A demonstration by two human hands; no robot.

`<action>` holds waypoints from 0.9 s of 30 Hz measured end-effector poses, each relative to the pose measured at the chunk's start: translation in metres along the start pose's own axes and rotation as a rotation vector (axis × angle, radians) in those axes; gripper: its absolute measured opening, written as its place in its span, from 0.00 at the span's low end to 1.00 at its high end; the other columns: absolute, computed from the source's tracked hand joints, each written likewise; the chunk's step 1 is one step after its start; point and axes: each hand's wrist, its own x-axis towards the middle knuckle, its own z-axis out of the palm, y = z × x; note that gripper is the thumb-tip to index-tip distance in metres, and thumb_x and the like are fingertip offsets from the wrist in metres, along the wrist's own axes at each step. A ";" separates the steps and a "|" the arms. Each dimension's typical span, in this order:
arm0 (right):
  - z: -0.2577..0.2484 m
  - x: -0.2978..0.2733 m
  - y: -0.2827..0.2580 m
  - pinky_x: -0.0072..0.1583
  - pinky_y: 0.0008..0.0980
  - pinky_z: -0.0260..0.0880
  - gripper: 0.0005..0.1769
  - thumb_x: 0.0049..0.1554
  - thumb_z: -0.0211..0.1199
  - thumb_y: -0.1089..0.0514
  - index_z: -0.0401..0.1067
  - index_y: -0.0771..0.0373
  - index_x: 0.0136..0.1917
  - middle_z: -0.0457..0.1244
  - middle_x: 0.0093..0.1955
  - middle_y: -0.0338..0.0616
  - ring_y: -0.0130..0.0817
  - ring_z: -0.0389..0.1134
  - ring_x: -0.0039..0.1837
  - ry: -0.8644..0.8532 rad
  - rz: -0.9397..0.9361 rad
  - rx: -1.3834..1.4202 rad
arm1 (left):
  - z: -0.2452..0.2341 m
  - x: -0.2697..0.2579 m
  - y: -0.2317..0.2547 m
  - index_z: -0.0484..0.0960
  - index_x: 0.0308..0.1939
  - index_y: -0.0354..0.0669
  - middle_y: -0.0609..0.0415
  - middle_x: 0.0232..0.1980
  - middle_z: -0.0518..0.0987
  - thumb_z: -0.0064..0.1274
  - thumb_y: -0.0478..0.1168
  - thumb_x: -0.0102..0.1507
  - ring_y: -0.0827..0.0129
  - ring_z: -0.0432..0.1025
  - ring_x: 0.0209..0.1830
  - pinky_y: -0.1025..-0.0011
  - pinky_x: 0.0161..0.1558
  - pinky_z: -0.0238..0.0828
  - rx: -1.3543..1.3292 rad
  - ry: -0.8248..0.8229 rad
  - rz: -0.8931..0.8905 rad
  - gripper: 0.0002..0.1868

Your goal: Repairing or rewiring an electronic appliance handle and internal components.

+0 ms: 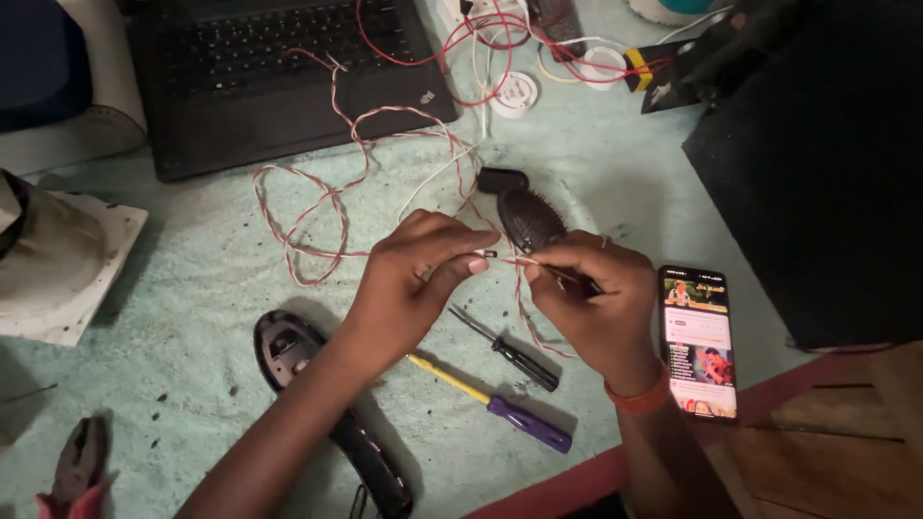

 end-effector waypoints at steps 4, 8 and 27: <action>0.004 0.000 -0.006 0.36 0.18 0.49 0.05 0.53 0.70 0.70 0.78 0.67 0.44 0.65 0.37 0.34 0.12 0.55 0.34 0.025 0.054 -0.041 | -0.002 0.001 0.003 0.85 0.52 0.42 0.52 0.45 0.82 0.62 0.33 0.63 0.63 0.74 0.46 0.68 0.50 0.71 0.038 -0.007 -0.032 0.14; 0.003 -0.001 -0.004 0.36 0.17 0.52 0.06 0.54 0.68 0.72 0.78 0.67 0.46 0.66 0.38 0.33 0.11 0.58 0.36 0.049 0.008 -0.068 | -0.004 0.001 0.002 0.85 0.51 0.42 0.52 0.47 0.82 0.61 0.32 0.63 0.63 0.75 0.48 0.67 0.52 0.72 0.038 0.018 -0.001 0.12; 0.004 0.003 -0.008 0.36 0.17 0.62 0.09 0.55 0.66 0.73 0.78 0.69 0.50 0.67 0.40 0.39 0.15 0.67 0.38 -0.023 -0.060 -0.087 | -0.002 0.001 0.010 0.83 0.53 0.41 0.51 0.48 0.83 0.65 0.32 0.60 0.62 0.75 0.47 0.66 0.49 0.73 0.117 0.026 0.047 0.17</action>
